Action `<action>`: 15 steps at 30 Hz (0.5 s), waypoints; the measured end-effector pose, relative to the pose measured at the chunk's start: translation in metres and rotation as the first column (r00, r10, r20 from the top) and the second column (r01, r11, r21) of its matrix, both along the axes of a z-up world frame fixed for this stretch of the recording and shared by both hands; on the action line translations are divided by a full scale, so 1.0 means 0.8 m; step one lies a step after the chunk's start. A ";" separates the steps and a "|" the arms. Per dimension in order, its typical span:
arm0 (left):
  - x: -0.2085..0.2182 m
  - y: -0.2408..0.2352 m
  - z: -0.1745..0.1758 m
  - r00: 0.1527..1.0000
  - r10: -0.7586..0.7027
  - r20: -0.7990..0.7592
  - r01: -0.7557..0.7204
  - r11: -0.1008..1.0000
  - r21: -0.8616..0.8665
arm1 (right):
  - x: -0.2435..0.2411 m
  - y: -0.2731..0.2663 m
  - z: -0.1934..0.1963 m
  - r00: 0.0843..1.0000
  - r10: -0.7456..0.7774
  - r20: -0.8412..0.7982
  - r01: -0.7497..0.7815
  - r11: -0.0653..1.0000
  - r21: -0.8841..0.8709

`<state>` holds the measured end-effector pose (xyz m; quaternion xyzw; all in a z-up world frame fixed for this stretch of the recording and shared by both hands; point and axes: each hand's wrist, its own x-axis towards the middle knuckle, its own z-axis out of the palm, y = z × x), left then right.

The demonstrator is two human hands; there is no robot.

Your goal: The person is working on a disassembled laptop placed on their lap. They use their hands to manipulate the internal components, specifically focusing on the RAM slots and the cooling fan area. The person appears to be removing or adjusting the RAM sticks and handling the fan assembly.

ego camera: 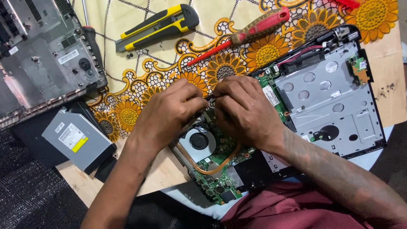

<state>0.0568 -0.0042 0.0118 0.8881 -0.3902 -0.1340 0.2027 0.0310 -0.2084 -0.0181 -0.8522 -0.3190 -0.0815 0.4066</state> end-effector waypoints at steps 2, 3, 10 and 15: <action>-0.001 0.000 -0.001 1.000 0.003 -0.001 -0.003 1.000 0.007 | -0.001 0.000 0.000 1.000 0.002 -0.006 -0.002 1.000 0.000; -0.001 0.000 -0.002 1.000 0.005 -0.001 -0.005 1.000 0.014 | -0.001 -0.001 -0.001 1.000 0.003 -0.010 -0.003 1.000 0.000; -0.003 -0.003 0.007 1.000 0.002 0.008 -0.002 1.000 0.024 | 0.000 0.001 -0.003 1.000 -0.016 0.004 0.016 1.000 0.006; -0.007 -0.007 0.007 1.000 0.013 0.004 -0.014 0.995 0.097 | 0.000 0.000 -0.002 1.000 -0.005 0.013 0.005 1.000 -0.006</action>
